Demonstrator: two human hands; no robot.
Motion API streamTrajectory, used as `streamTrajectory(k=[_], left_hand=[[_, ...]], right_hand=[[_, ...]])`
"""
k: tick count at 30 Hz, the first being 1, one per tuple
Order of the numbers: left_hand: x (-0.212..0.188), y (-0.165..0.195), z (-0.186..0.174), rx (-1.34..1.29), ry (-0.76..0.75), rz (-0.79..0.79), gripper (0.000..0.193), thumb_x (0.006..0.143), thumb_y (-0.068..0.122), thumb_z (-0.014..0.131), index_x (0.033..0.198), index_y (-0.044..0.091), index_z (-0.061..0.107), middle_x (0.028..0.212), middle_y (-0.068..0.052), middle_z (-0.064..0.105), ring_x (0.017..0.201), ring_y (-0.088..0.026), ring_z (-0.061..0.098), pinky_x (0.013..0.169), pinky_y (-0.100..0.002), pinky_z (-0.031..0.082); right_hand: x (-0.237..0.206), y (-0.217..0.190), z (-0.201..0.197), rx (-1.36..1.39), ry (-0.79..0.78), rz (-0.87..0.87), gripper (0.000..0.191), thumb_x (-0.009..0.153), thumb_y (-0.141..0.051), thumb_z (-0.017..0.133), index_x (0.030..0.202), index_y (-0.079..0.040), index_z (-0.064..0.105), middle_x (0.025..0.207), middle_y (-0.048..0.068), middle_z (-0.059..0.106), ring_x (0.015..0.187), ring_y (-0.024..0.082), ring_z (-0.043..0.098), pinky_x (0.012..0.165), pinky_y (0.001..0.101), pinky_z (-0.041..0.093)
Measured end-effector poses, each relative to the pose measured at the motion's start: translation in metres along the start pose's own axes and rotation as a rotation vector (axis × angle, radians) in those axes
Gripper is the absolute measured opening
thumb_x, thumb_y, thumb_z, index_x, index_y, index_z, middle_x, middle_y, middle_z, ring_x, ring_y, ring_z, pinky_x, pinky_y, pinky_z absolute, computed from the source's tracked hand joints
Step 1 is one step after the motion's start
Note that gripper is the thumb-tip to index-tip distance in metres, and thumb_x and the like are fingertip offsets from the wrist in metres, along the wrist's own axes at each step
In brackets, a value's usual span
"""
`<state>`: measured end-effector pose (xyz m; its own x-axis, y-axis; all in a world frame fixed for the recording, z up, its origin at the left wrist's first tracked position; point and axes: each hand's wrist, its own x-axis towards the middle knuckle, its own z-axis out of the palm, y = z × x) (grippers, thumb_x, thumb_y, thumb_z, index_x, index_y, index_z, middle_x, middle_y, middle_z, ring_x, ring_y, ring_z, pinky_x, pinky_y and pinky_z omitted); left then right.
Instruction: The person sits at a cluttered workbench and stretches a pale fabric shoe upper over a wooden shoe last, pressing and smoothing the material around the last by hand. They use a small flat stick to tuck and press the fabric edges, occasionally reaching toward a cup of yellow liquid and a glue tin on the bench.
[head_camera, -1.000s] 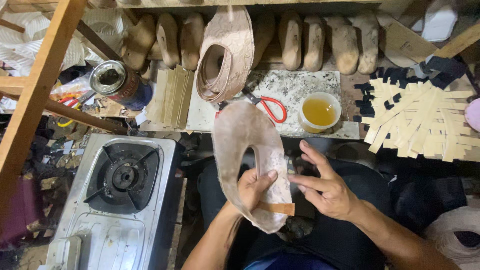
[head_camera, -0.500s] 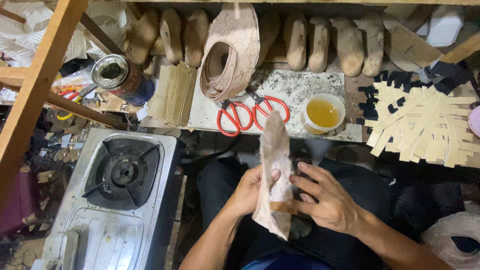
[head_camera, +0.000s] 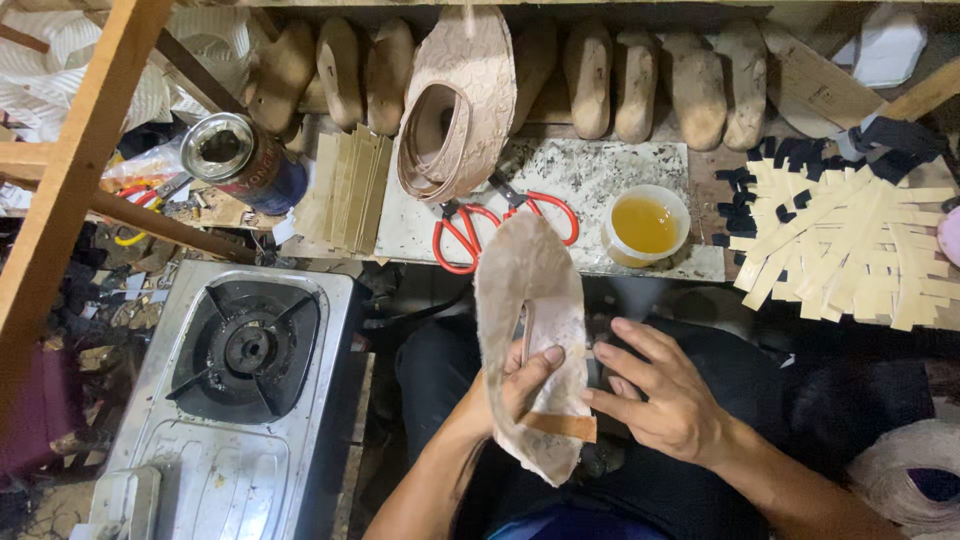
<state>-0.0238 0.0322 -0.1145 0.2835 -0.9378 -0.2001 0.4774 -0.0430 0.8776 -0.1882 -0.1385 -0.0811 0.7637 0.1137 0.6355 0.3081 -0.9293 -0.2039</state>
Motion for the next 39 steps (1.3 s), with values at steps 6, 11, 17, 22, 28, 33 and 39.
streamTrajectory(k=[6, 11, 17, 22, 28, 33, 39], left_hand=[[0.007, -0.023, -0.001, -0.209, -0.030, -0.031, 0.030, 0.107, 0.023, 0.053, 0.121, 0.001, 0.068, 0.103, -0.004, 0.073, 0.091, -0.012, 0.067, 0.082, -0.030, 0.055], [0.015, -0.045, -0.009, -0.139, 0.086, 0.056, 0.028, 0.111, 0.021, 0.057, 0.118, -0.004, 0.067, 0.102, -0.003, 0.068, 0.090, -0.011, 0.060, 0.079, -0.028, 0.049], [0.014, -0.062, 0.001, -0.163, 0.361, 0.035, 0.032, 0.102, 0.024, 0.058, 0.115, -0.004, 0.067, 0.097, -0.007, 0.072, 0.085, -0.015, 0.065, 0.078, -0.032, 0.053], [0.009, -0.072, 0.031, -0.296, 0.322, 0.028, 0.039, 0.099, 0.025, 0.059, 0.122, -0.006, 0.063, 0.107, -0.012, 0.072, 0.094, -0.020, 0.069, 0.086, -0.035, 0.055], [-0.004, -0.090, 0.051, -0.147, 0.196, -0.093, 0.050, 0.098, 0.032, 0.054, 0.129, -0.007, 0.061, 0.113, -0.018, 0.073, 0.100, -0.027, 0.072, 0.087, -0.039, 0.058], [0.001, -0.120, 0.072, -0.186, 0.029, -0.195, 0.046, 0.097, 0.022, 0.059, 0.137, -0.001, 0.055, 0.123, -0.015, 0.069, 0.108, -0.027, 0.067, 0.091, -0.040, 0.055], [0.006, -0.132, 0.084, 0.314, -0.200, -0.283, 0.040, 0.097, 0.013, 0.060, 0.134, -0.002, 0.061, 0.128, -0.014, 0.072, 0.118, -0.025, 0.068, 0.104, -0.038, 0.050]], right_hand=[[-0.005, -0.006, 0.007, 0.176, -0.005, 0.120, 0.040, 0.081, 0.001, 0.074, 0.113, -0.021, 0.079, 0.150, 0.016, 0.046, 0.142, 0.042, 0.041, 0.115, 0.0527, 0.041], [-0.025, -0.007, 0.001, 0.397, 0.029, 0.258, 0.033, 0.080, 0.005, 0.071, 0.100, -0.020, 0.081, 0.149, 0.014, 0.052, 0.144, 0.038, 0.044, 0.115, 0.0502, 0.039], [-0.063, -0.027, 0.028, 0.664, 0.138, 0.775, 0.058, 0.079, 0.002, 0.075, 0.134, -0.004, 0.059, 0.145, 0.018, 0.057, 0.129, 0.026, 0.062, 0.103, 0.0367, 0.055], [-0.089, -0.068, 0.051, 0.873, 0.210, 0.935, 0.101, 0.074, -0.001, 0.086, 0.156, -0.001, 0.028, 0.146, 0.017, 0.052, 0.135, 0.024, 0.051, 0.111, 0.0384, 0.040], [-0.100, -0.092, 0.034, 1.271, 0.598, 1.074, 0.101, 0.080, 0.000, 0.082, 0.160, -0.005, 0.021, 0.135, 0.013, 0.056, 0.124, 0.020, 0.058, 0.103, 0.0356, 0.051], [-0.133, -0.096, -0.010, 1.143, 0.805, 1.110, 0.090, 0.084, 0.005, 0.075, 0.159, -0.003, 0.026, 0.121, 0.016, 0.062, 0.104, 0.021, 0.067, 0.086, 0.0333, 0.058], [-0.203, -0.104, -0.095, 0.305, 0.843, 1.254, 0.083, 0.081, -0.002, 0.078, 0.153, 0.001, 0.036, 0.112, 0.013, 0.070, 0.092, 0.018, 0.070, 0.079, 0.0311, 0.061]])
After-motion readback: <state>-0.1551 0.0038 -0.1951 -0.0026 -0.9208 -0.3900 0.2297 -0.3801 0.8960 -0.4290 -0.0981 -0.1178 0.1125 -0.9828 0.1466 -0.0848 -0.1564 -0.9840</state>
